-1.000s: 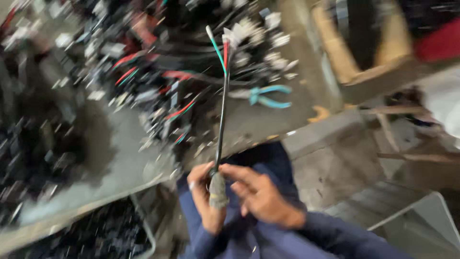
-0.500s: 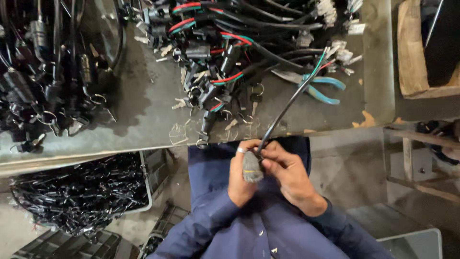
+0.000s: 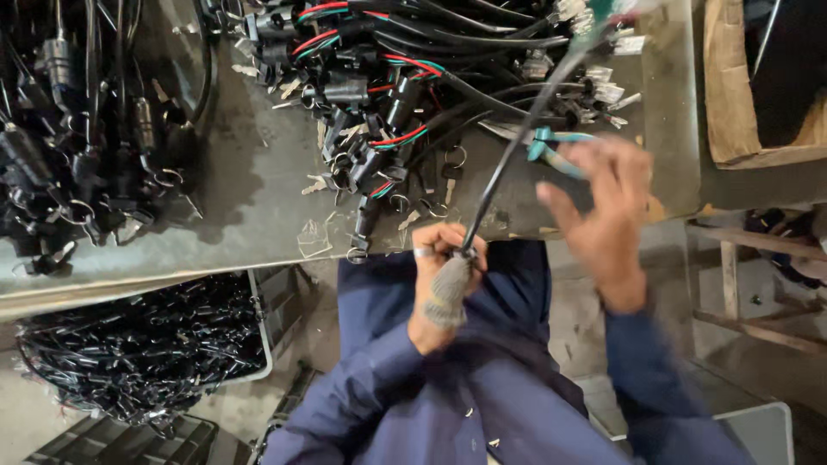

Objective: The person repeatedly strips the outer insulation from black wires using pliers, exposing the inner red and green conductors. They handle each wire individually, cut the insulation, and place the stripped wires onto a growing pile on the metal workbench.

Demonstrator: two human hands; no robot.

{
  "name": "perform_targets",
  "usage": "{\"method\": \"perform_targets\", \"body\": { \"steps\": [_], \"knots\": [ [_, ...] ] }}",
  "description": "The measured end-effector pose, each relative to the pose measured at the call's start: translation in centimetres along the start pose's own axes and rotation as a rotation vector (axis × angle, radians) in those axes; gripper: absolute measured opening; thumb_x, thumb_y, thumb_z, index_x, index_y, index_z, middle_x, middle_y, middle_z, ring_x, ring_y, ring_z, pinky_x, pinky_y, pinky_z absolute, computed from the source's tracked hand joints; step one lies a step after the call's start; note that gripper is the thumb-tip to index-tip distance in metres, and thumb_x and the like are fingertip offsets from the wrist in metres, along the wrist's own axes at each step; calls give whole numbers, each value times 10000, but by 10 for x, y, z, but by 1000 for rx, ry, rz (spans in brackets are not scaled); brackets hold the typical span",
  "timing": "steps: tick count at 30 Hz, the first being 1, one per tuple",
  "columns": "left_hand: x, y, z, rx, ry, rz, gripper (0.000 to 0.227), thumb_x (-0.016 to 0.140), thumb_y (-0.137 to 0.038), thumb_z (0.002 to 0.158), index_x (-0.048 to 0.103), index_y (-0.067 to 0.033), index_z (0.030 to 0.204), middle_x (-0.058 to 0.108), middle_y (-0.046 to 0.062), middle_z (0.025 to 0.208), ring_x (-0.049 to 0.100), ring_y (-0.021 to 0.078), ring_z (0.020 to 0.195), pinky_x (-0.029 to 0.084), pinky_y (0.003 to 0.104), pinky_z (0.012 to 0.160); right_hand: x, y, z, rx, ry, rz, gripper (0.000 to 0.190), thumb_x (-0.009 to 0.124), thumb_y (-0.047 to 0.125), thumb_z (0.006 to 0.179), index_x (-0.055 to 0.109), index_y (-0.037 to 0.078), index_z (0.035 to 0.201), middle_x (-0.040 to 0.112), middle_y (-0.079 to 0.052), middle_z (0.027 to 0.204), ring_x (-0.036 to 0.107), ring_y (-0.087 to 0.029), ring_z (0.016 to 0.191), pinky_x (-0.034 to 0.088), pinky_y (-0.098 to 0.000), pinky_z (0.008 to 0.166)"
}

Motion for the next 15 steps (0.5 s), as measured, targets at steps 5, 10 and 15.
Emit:
{"method": "perform_targets", "body": {
  "steps": [5,10,15],
  "knots": [
    [-2,-40,2,208,122,428,230,638,-1,981,497,-58,1155,607,46,921,569,91,806,489,239,736,4,-24,-2,10,87,-330,456,864,305,839,680,30,1152,630,-169,1084,605,-387,1012,470,-507,887],
    [-3,-54,13,148,183,398,199,624,7,994,501,-63,1134,623,46,930,579,97,826,496,257,757,-3,-22,-57,361,342,241,328,764,235,940,629,56,1179,643,-90,1118,620,-240,995,478,-346,907],
    [-7,-20,10,-351,38,-21,210,451,-230,1070,540,-81,1187,612,37,939,580,105,771,485,240,652,75,-4,-166,775,645,982,595,623,32,820,480,73,1396,566,-71,1272,553,-217,1112,482,-321,920]
  ]
}}
Point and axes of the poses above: each hand's wrist, its own z-axis towards the middle knuckle, its own x-axis out of the palm, y = z × x, the point moved 10 cm from there along z, towards the middle knuckle
